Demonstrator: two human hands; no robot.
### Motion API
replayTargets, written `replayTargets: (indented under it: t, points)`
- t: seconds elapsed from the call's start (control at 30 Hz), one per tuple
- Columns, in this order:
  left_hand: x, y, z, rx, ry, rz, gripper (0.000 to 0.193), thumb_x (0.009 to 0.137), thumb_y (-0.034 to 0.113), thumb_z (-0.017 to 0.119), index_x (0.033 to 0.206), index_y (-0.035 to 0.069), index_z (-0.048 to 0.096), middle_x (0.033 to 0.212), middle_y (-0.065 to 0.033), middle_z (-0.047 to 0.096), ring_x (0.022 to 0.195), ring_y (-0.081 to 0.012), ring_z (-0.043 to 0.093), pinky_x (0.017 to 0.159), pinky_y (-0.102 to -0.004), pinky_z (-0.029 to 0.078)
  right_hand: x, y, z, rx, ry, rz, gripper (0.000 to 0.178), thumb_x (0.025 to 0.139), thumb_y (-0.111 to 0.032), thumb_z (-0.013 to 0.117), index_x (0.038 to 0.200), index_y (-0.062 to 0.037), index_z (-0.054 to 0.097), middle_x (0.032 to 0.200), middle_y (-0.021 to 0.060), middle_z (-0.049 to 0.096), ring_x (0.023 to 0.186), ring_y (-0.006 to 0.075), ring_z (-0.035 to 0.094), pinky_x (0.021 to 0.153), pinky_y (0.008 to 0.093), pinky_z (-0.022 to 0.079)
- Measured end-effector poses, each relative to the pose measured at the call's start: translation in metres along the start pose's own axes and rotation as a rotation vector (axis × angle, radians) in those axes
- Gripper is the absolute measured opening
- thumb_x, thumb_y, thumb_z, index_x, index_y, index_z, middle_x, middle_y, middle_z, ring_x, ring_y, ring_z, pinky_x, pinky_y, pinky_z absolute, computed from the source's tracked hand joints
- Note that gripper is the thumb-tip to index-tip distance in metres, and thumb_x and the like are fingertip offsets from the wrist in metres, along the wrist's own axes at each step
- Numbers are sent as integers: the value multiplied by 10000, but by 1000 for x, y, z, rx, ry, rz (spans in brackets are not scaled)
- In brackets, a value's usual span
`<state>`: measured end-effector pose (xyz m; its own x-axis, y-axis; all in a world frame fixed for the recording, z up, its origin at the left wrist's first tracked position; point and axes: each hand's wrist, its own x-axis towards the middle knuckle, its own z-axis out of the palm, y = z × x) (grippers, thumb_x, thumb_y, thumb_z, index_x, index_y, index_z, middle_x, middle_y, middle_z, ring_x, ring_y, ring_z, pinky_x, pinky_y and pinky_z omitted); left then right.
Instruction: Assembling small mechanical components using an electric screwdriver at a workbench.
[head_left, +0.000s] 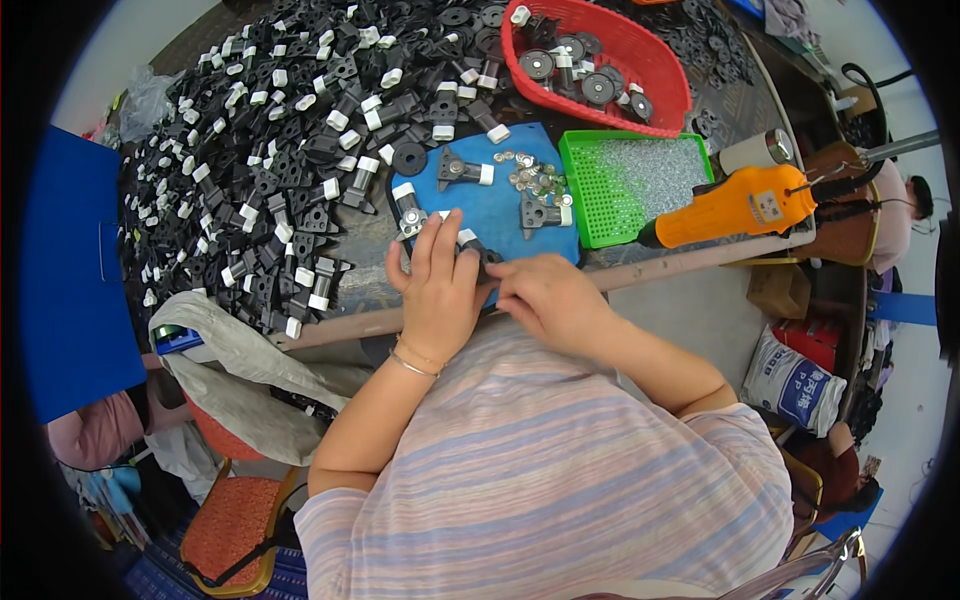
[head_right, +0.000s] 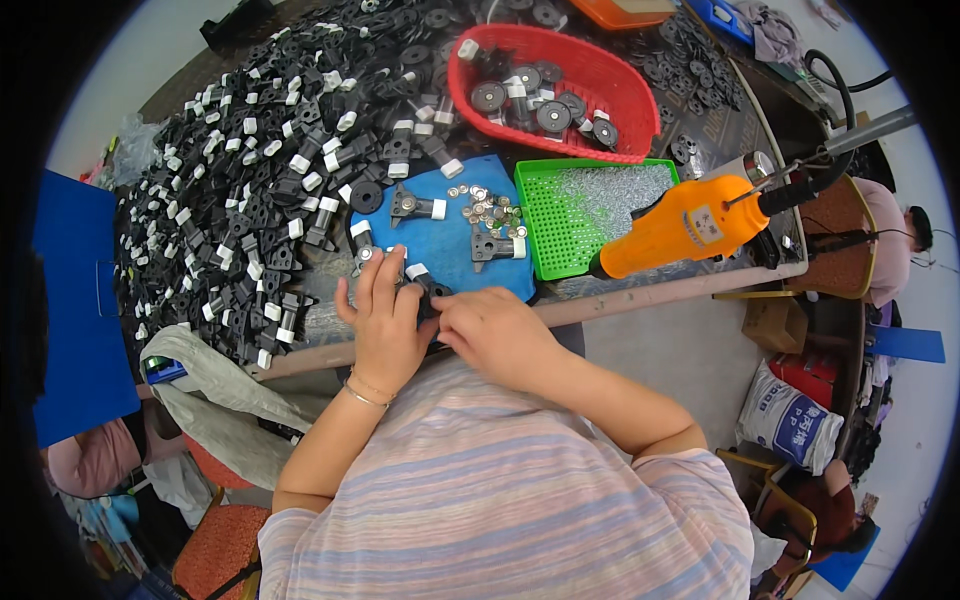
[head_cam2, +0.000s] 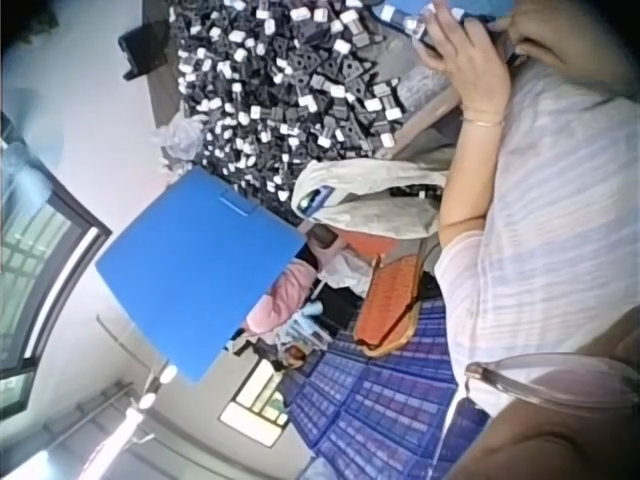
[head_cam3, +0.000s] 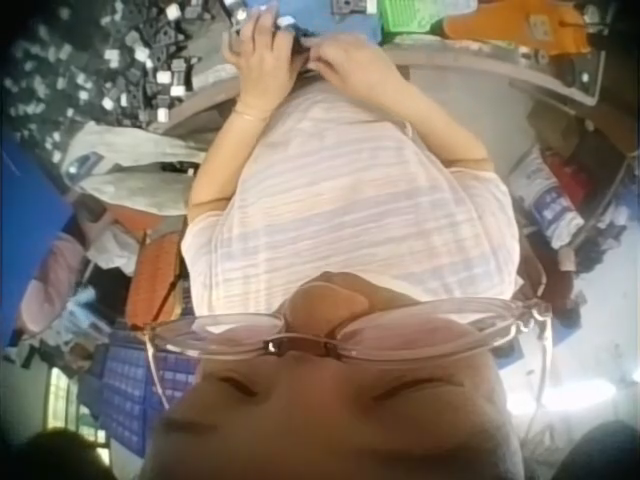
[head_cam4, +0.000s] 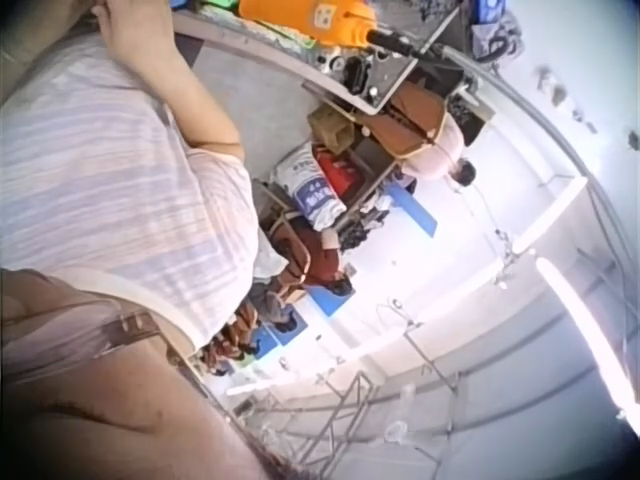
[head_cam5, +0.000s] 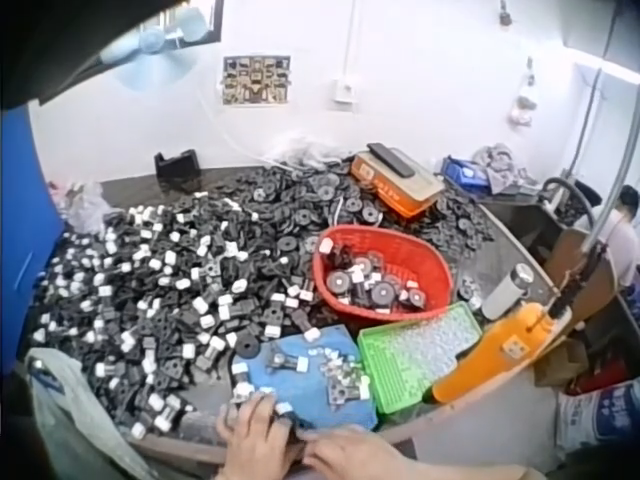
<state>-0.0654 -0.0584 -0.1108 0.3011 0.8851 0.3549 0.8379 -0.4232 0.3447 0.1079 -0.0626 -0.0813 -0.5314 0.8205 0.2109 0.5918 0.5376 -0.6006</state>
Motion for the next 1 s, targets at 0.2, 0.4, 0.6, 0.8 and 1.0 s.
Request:
replayTargets:
  t: [0.2, 0.4, 0.6, 0.8, 1.0]
  points:
    - [6, -5, 17, 183, 87, 141, 287, 705, 310, 652, 929, 135, 611, 1321, -83, 444, 1257, -247, 343, 1016, -512, 89, -4, -5, 3, -19, 23, -99, 182, 751, -150, 668, 888, -66, 583, 1000, 63, 629, 920, 243, 595, 802, 371, 453]
    - [4, 3, 8, -28, 24, 12, 367, 707, 382, 679, 952, 115, 621, 1326, -91, 432, 1276, -251, 311, 1022, -516, 65, 11, 25, -6, -267, 281, -56, 144, 680, -142, 718, 789, -111, 629, 747, 17, 569, 676, 220, 557, 567, 339, 434]
    - [1, 0, 12, 11, 58, 17, 344, 708, 406, 683, 876, 109, 642, 1317, -83, 442, 1276, -251, 308, 1024, -519, 57, 14, 36, 7, -298, 200, -135, 139, 690, -166, 707, 805, -128, 639, 725, 7, 548, 672, 204, 550, 557, 336, 435]
    - [0, 0, 16, -11, 81, 25, 286, 730, 386, 668, 827, 118, 653, 1298, -73, 463, 1269, -248, 318, 1022, -521, 57, 12, 31, 5, -179, 155, -94, 126, 694, -170, 706, 797, -125, 647, 751, 11, 563, 680, 211, 557, 563, 340, 445]
    - [-3, -3, 4, -42, 55, -48, 403, 693, 433, 694, 938, 121, 621, 1323, -81, 434, 1268, -260, 310, 1017, -521, 64, 13, 32, -1, -177, 169, -52, 118, 699, -186, 713, 789, -127, 666, 756, 21, 566, 682, 219, 560, 572, 340, 449]
